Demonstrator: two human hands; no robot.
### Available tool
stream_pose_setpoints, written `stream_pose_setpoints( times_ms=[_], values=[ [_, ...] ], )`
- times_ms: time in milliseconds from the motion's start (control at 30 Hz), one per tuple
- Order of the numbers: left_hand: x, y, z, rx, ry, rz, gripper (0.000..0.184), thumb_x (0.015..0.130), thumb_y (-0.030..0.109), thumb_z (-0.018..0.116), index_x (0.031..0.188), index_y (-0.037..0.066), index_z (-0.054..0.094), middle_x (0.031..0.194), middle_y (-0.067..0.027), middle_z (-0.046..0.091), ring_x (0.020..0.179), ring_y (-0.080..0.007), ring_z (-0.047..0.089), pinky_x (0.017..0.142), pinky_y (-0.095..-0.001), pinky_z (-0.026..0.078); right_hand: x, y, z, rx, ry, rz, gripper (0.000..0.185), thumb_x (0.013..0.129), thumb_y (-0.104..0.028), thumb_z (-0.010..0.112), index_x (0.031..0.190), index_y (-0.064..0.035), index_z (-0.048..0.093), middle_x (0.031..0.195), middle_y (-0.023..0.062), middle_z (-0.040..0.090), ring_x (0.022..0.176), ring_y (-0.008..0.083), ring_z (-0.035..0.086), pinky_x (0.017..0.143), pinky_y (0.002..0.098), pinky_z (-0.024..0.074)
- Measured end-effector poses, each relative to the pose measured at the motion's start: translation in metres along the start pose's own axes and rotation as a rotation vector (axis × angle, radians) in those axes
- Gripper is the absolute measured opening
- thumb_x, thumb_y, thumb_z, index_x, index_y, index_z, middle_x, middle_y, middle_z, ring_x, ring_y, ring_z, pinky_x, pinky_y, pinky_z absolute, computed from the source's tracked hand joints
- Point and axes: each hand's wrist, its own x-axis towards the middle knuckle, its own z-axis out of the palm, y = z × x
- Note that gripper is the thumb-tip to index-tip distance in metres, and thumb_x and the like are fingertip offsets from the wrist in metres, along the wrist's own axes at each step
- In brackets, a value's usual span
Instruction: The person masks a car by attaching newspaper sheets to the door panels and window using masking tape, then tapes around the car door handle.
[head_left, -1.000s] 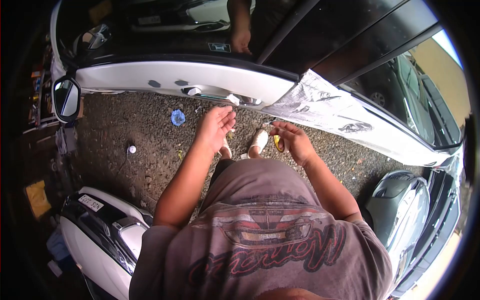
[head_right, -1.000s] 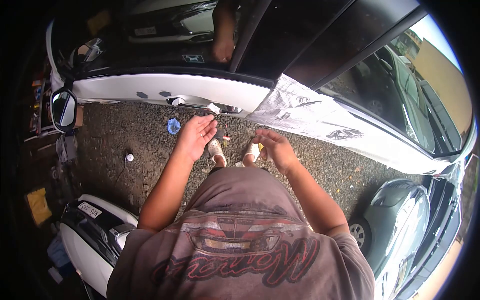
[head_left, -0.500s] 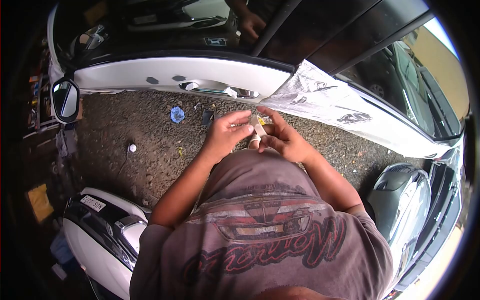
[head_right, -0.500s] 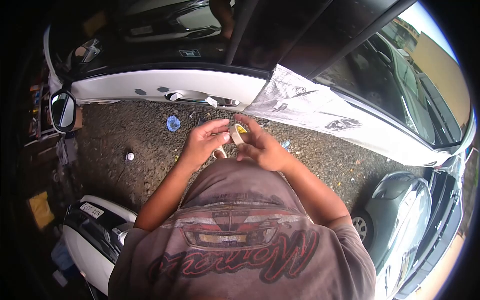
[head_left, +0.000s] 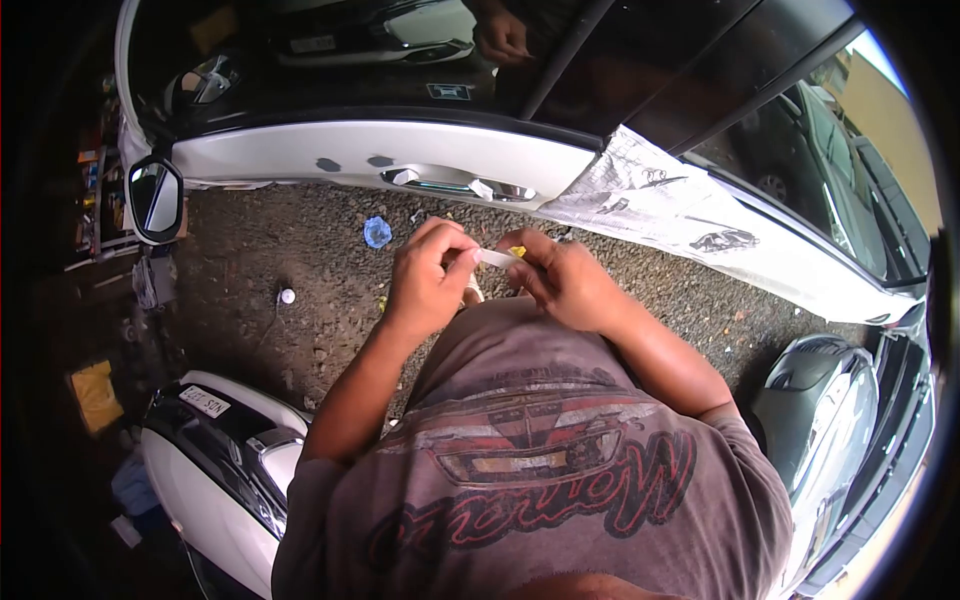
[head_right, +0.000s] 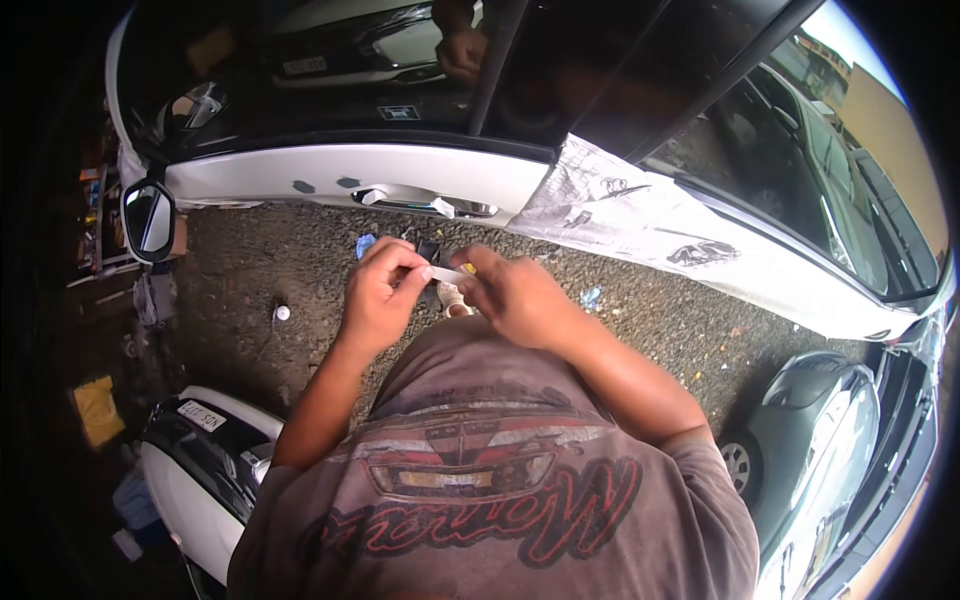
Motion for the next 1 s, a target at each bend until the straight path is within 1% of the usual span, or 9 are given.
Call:
stream_pose_setpoints(
  times_ms=[133,333,433,500,600,633,700,800,1000],
  values=[
    [0.001,0.008,-0.016,0.025,-0.018,0.029,0.007,0.097,-0.003,0.076,0.101,-0.004,0.07,0.107,-0.0114,0.066,0.086,-0.0153,0.069,0.072,-0.0285,0.058,0.005,-0.01,0.0,0.084,0.008,0.05,0.024,0.108,-0.009,0.064,0.131,-0.0033,0.067,0.082,0.014,0.075,0.077,0.0212,0.076,0.072,0.0363,0.0583],
    [-0.008,0.01,-0.019,0.046,-0.003,-0.011,0.007,0.098,-0.005,0.074,0.101,-0.005,0.068,0.105,-0.0092,0.062,0.08,-0.0107,0.062,0.068,-0.0253,0.052,0.006,-0.013,0.001,-0.049,0.022,0.135,0.015,0.108,-0.012,0.067,0.12,-0.0033,0.069,0.078,0.0176,0.072,0.067,0.0271,0.072,0.068,0.0412,0.0563],
    [-0.01,0.01,-0.018,0.031,0.02,-0.015,0.006,0.099,-0.006,0.073,0.101,-0.005,0.068,0.106,-0.0076,0.06,0.079,-0.0082,0.059,0.066,-0.0238,0.049,0.004,-0.002,0.008,0.053,0.07,0.034,0.01,0.109,-0.012,0.066,0.111,-0.0018,0.067,0.076,0.0127,0.072,0.06,0.0206,0.067,0.062,0.038,0.0536],
    [-0.012,0.009,-0.017,0.015,0.034,-0.02,0.006,0.099,-0.007,0.072,0.101,-0.005,0.067,0.107,-0.0069,0.059,0.078,-0.007,0.057,0.066,-0.0234,0.048,0.002,-0.004,0.011,0.359,0.069,0.141,0.011,0.111,-0.011,0.063,0.105,-0.0021,0.064,0.076,0.0065,0.071,0.057,0.0116,0.062,0.056,0.0298,0.0492],
    [-0.013,0.01,-0.012,-0.041,0.06,-0.017,0.005,0.1,-0.007,0.071,0.101,-0.005,0.067,0.108,-0.0062,0.058,0.078,-0.0059,0.056,0.065,-0.0233,0.047,-0.001,-0.011,0.007,0.538,0.059,0.288,0.011,0.11,-0.01,0.06,0.102,-0.0038,0.063,0.074,0.005,0.07,0.056,0.0098,0.06,0.054,0.0317,0.048],
    [-0.013,0.011,-0.011,-0.052,0.043,-0.018,0.005,0.101,-0.007,0.071,0.101,-0.005,0.067,0.107,-0.0062,0.058,0.078,-0.006,0.056,0.065,-0.0232,0.047,-0.005,-0.012,0.006,0.54,0.064,0.295,0.011,0.11,-0.01,0.06,0.102,-0.0038,0.063,0.074,0.005,0.07,0.056,0.0098,0.06,0.054,0.0317,0.048],
    [-0.012,0.013,-0.008,-0.065,0.028,-0.013,0.004,0.101,-0.006,0.072,0.101,-0.005,0.067,0.107,-0.0061,0.058,0.077,-0.0061,0.056,0.065,-0.0232,0.047,-0.01,-0.013,0.003,0.537,0.074,0.34,0.01,0.112,-0.01,0.061,0.104,-0.0036,0.063,0.078,0.0023,0.069,0.055,0.0063,0.056,0.053,0.024,0.0448],
    [-0.01,0.017,-0.006,-0.046,0.006,0.012,0.004,0.101,-0.006,0.072,0.101,-0.005,0.068,0.106,-0.0063,0.059,0.078,-0.0065,0.057,0.065,-0.0229,0.047,-0.014,-0.013,0.0,0.514,0.091,0.349,0.011,0.111,-0.011,0.06,0.102,-0.004,0.062,0.074,0.0033,0.069,0.054,0.0084,0.057,0.053,0.0289,0.046],
    [-0.007,0.016,0.0,-0.066,-0.022,0.036,0.003,0.101,-0.006,0.072,0.099,-0.005,0.069,0.106,-0.0063,0.06,0.08,-0.0074,0.059,0.067,-0.0234,0.049,-0.017,-0.005,-0.017,0.423,-0.003,0.311,0.013,0.109,-0.014,0.064,0.102,-0.0035,0.066,0.075,0.002,0.07,0.057,0.0079,0.058,0.055,0.0286,0.0478]
  ],
)
